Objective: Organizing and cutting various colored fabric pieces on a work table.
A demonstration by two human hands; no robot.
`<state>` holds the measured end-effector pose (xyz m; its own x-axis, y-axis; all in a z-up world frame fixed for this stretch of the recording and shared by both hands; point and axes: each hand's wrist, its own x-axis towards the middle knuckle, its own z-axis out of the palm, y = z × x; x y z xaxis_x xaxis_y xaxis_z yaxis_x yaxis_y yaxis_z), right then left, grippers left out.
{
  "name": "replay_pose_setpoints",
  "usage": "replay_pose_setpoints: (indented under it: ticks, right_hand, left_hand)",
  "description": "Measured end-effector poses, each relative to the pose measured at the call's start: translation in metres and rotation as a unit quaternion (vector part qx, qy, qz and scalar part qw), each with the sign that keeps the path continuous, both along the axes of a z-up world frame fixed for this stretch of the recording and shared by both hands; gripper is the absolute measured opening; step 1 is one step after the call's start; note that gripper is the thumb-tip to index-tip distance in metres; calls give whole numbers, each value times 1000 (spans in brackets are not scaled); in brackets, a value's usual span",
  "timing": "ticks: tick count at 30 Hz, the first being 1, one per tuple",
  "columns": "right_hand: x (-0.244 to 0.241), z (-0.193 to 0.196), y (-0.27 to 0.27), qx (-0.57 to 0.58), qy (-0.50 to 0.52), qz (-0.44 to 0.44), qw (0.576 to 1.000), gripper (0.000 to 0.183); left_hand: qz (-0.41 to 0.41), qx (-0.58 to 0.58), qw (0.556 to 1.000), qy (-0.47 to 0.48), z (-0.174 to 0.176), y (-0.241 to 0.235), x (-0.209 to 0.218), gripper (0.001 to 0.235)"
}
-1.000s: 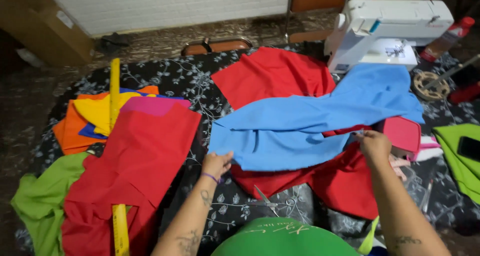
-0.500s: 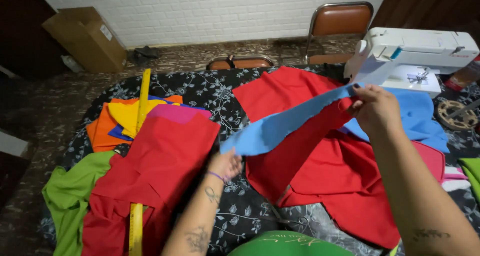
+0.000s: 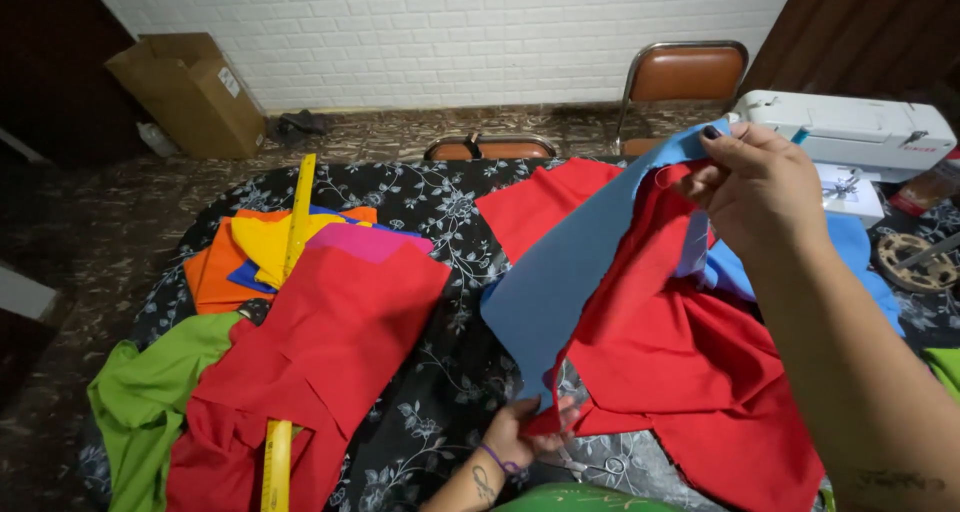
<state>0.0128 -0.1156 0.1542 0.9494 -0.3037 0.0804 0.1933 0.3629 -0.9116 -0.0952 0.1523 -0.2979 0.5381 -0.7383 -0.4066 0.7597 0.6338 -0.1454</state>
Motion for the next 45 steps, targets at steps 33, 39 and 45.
replay_pose_setpoints:
  ticks: [33,39,45]
  right_hand:
    - [-88,-145,-114,-128,10,-232,964,17]
    - [-159,-444,-127,-52,207,-228,950,9]
    - [-200,-510,-89,-83,341,-237,906,16]
  left_hand:
    - [198,440,838,-255,236,216,187,36]
    - [54,510,858,-33,9,243,87,33]
    - [18,555,823,116,-42,229,33,34]
